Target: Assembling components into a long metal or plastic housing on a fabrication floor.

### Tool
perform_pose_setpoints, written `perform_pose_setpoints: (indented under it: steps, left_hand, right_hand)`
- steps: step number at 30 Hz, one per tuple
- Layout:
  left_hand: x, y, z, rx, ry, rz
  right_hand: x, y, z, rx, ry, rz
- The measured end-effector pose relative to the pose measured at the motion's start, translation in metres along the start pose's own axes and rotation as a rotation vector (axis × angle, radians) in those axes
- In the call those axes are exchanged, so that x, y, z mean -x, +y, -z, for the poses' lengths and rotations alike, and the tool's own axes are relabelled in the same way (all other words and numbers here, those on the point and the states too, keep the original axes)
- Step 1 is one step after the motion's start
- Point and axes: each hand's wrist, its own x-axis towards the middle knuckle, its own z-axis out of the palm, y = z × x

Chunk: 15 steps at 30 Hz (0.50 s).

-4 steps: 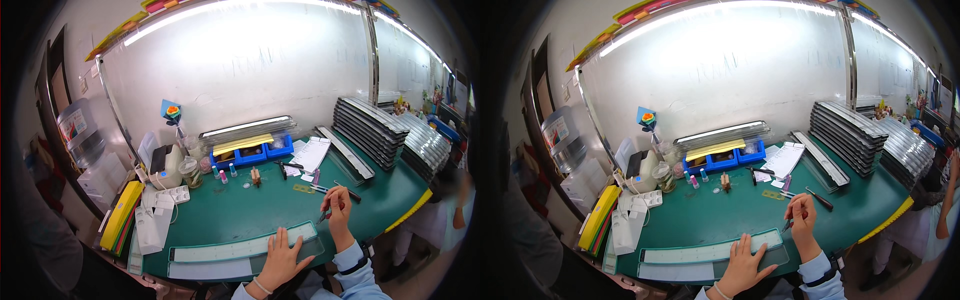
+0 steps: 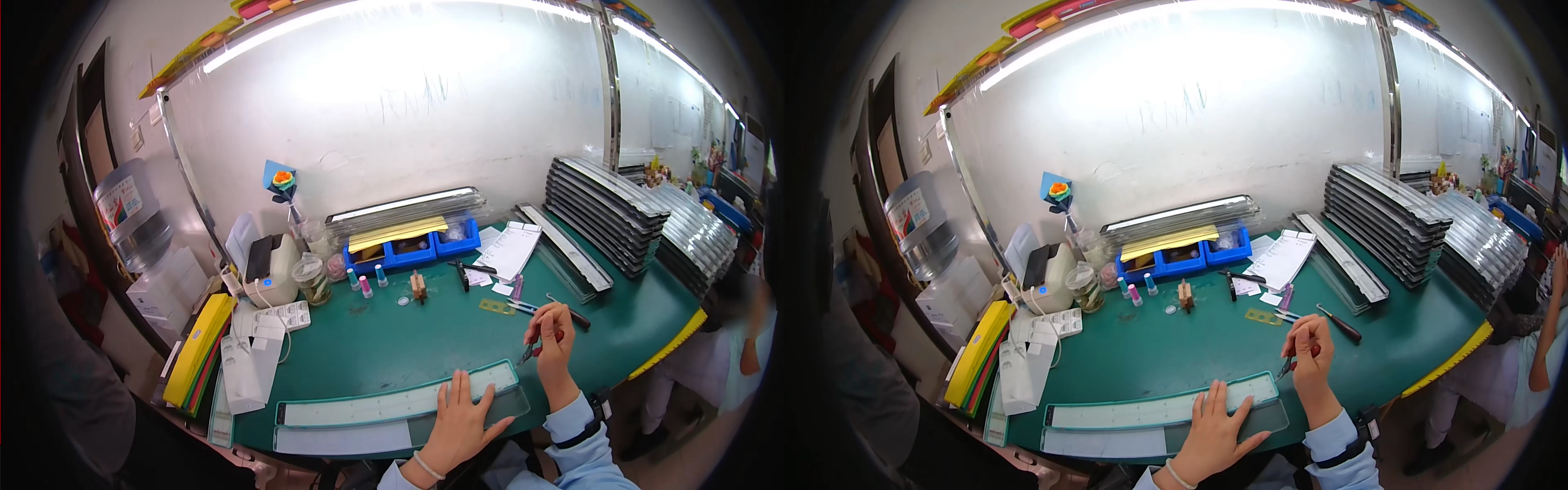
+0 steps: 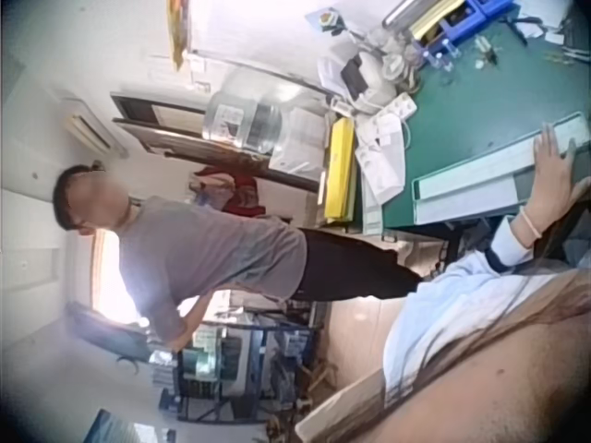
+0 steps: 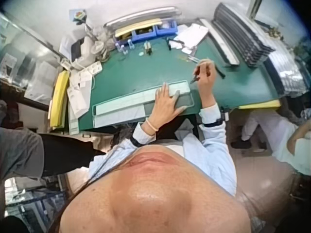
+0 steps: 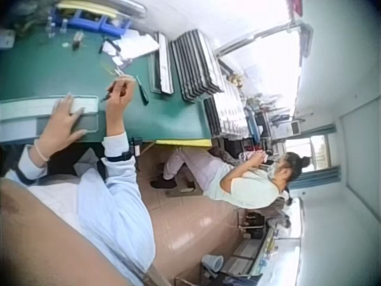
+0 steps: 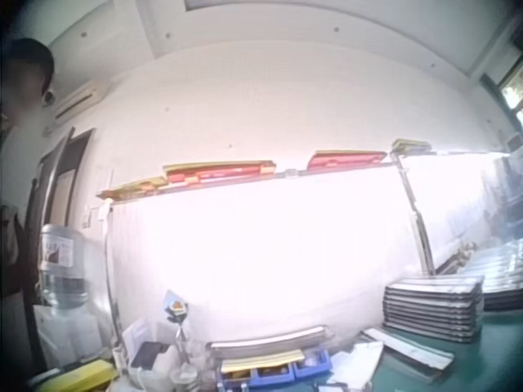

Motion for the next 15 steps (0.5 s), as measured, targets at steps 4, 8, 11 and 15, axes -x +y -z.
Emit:
perform_pose_setpoints:
  steps: [4,8,11,15]
  left_hand:
    - [-0.0002,0.0002,0.0002,-0.004,-0.01,0.003]
    - [-0.0002,0.0001,0.0001,-0.006,-0.018,0.006]
    - [-0.0006,0.0001,0.0007,-0.004,-0.021,0.01]
    - [-0.001,0.0001,0.001,0.001,-0.028,0.008]
  right_hand:
    - [-0.0001,0.0001,0.0006,-0.022,-0.003,0.016]
    - [-0.0004,0.0,0.0003,-0.015,-0.009,0.014]
    - [-0.0005,-0.0005,-0.0003,-0.027,-0.008,0.014]
    - [-0.0006,-0.0006,0.0003,0.009,-0.015,0.014]
